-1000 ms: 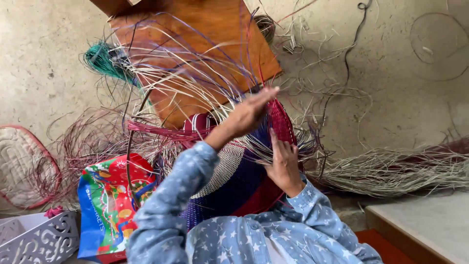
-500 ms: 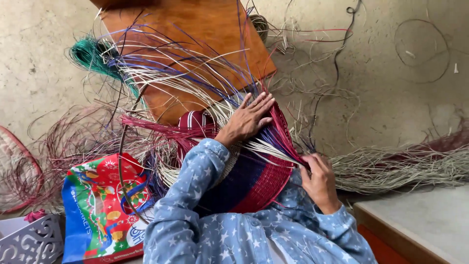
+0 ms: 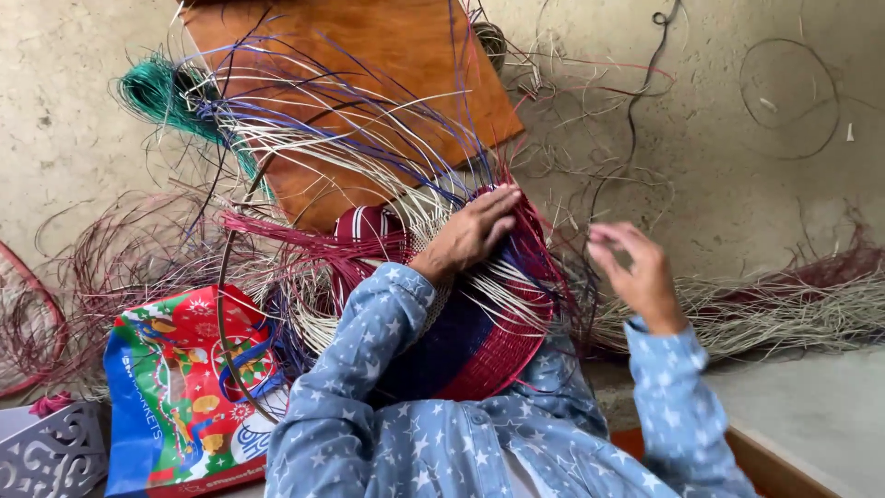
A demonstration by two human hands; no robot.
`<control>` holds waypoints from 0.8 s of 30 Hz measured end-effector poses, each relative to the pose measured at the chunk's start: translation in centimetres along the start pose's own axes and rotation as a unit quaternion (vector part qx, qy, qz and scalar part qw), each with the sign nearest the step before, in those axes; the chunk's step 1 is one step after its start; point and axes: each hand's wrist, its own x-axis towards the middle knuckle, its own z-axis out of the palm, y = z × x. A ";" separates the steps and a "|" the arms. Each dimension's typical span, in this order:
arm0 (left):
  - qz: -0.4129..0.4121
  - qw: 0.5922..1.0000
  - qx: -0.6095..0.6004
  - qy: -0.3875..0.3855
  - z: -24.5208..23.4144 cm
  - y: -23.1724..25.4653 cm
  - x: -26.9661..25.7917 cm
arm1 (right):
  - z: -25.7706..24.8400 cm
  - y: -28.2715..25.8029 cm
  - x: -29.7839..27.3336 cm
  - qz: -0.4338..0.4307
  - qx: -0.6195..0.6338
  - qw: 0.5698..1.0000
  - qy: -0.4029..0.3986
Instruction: Weaving a colorful circular mat using long flexible fibers
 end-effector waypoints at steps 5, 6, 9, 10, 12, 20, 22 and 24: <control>0.026 0.983 0.132 0.124 -0.7 -2.0 1.9 | 5.5 0.7 9.1 -0.088 0.026 0.996 0.003; 0.024 0.983 0.131 0.124 -0.6 -2.0 1.8 | 5.8 -0.1 9.7 -0.088 0.026 0.996 0.001; 0.042 0.973 0.200 0.105 -0.6 -2.0 1.6 | 6.6 -1.6 11.7 -0.147 0.033 0.988 -0.045; 0.031 0.972 0.203 0.111 -0.7 -2.0 1.5 | 6.8 -1.5 12.0 -0.151 0.026 0.987 -0.051; 0.015 0.973 0.202 0.115 -0.7 -1.7 1.3 | 6.7 -1.7 12.3 -0.151 0.019 0.986 -0.062; -0.002 0.972 0.209 0.107 -0.6 -1.4 1.2 | 8.1 1.7 14.2 -0.046 0.040 0.997 -0.054; -0.010 0.973 0.207 0.104 -0.6 -1.2 1.0 | 10.1 5.6 14.0 -0.018 0.066 0.996 -0.055; -0.017 0.973 0.207 0.105 -0.6 -1.4 1.3 | 11.4 8.3 14.5 0.006 0.089 0.994 -0.057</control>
